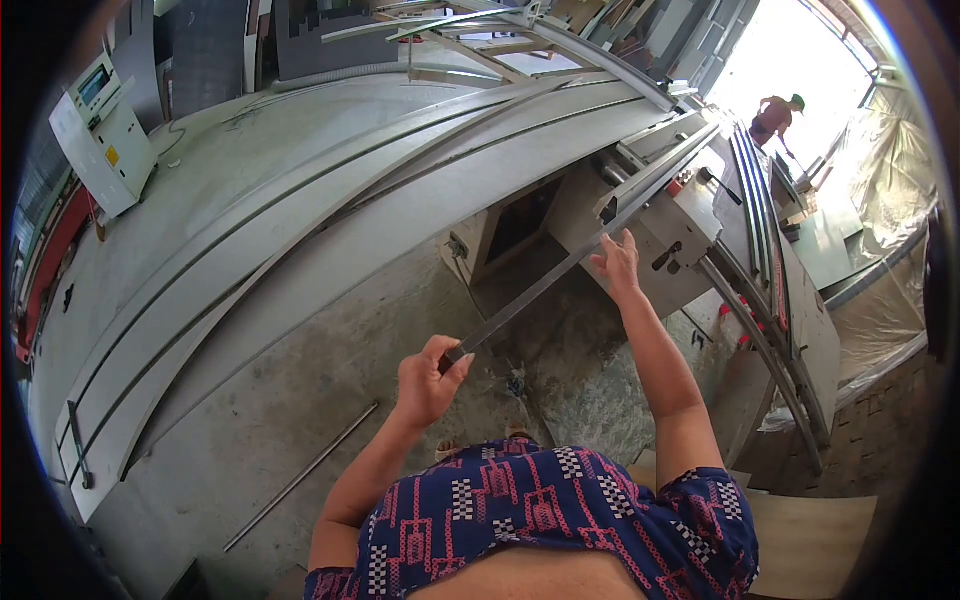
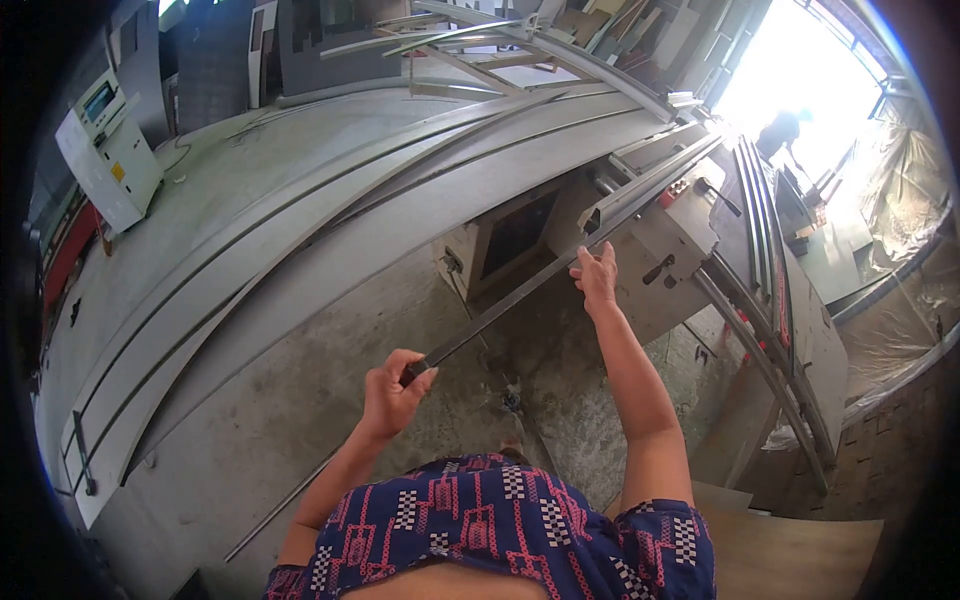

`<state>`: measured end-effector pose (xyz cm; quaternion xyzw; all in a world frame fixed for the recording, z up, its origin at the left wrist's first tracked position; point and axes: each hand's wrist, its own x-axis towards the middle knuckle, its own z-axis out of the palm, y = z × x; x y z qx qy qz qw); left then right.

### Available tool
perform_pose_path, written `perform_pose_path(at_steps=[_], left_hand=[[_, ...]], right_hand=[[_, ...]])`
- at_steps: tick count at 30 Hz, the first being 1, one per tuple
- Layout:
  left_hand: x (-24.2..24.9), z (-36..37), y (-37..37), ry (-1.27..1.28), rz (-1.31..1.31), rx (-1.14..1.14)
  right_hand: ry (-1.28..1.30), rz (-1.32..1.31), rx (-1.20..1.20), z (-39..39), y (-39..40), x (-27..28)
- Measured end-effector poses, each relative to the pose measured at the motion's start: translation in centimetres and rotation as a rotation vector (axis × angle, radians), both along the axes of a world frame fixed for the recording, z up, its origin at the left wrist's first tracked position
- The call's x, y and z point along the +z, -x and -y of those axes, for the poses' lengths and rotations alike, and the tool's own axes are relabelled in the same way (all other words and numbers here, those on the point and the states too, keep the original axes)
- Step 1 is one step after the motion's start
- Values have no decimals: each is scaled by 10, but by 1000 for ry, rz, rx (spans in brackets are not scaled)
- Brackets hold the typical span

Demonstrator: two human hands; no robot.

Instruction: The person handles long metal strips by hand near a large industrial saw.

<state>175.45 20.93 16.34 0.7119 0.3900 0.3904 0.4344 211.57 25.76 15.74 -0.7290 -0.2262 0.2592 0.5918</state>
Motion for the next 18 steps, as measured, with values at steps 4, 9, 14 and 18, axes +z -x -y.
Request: perform_pose_path(at_steps=[4,9,14,18], left_hand=[[-11,-15,-28,-36,-42,-50],[-5,-27,-57,-59,-118,-66],[-10,-35,-82,-128,-184,-50],[-13,-40,-100,-120,-175,-36]], right_hand=[[58,-11,55,-12,-22,-4],[86,61,21,-33,-55,-13],[114,37,43,-51,-77,-10],[95,59,50,-60,-90,-9]])
